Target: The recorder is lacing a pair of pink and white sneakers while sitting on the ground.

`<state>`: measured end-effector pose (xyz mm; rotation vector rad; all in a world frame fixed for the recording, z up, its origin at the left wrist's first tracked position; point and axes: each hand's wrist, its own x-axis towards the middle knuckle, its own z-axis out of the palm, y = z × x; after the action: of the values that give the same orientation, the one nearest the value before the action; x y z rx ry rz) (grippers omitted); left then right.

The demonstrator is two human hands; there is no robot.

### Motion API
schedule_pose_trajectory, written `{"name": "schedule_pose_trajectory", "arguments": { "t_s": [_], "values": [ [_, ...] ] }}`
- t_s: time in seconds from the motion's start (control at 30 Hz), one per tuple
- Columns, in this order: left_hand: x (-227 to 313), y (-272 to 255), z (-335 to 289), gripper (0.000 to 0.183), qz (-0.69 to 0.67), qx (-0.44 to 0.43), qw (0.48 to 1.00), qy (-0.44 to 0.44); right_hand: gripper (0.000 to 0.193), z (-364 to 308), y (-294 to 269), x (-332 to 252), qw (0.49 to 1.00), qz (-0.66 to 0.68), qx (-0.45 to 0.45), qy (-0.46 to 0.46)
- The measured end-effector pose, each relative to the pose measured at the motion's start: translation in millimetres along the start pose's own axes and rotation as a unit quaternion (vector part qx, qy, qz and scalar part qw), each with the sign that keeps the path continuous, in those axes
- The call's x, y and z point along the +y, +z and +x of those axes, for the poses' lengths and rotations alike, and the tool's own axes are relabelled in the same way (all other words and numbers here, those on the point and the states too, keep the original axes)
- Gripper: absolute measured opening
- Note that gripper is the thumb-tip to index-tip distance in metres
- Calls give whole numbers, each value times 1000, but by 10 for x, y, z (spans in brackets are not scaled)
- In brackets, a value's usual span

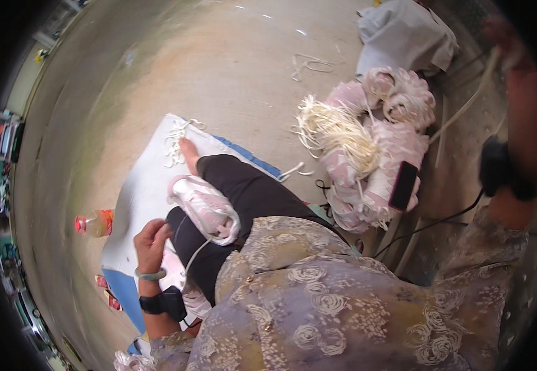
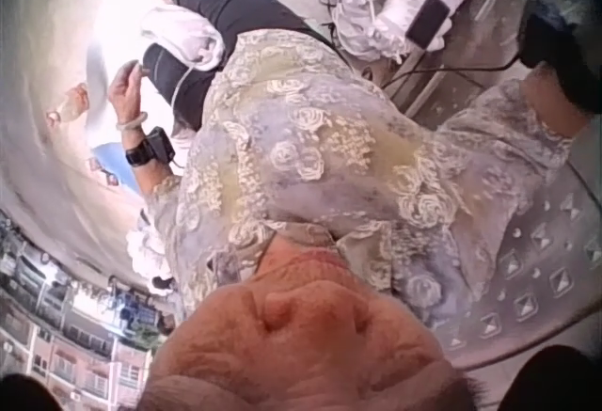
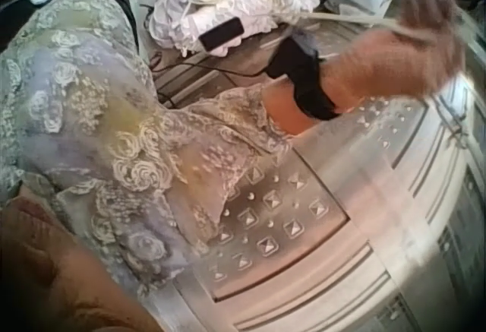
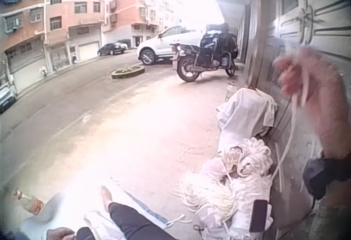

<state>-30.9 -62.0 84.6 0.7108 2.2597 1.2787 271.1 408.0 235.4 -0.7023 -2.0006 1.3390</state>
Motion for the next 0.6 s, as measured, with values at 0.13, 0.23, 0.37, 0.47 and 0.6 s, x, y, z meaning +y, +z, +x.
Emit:
{"name": "schedule_pose_trajectory", "arguments": {
  "t_s": [0.13, 0.23, 0.37, 0.47, 0.6],
  "values": [
    [548, 402, 249, 43, -114, -140, 983, 29, 11, -102, 1169, -45, 976, 63, -178, 110],
    [916, 730, 318, 68, -173, -246, 941, 158, 11, -478, 1963, 199, 918, 24, -395, -33],
    [900, 997, 253, 69, -335, -373, 864, 35, 10, -712, 2443, 175, 909, 93, -403, -45],
    [662, 991, 202, 37, -338, -394, 853, -47, 10, -634, 2464, 418, 927, 29, -369, -53],
    [405, 749, 102, 17, -255, -313, 913, -56, 15, -320, 2249, 1351, 972, -14, -229, 51]
  ]
}}
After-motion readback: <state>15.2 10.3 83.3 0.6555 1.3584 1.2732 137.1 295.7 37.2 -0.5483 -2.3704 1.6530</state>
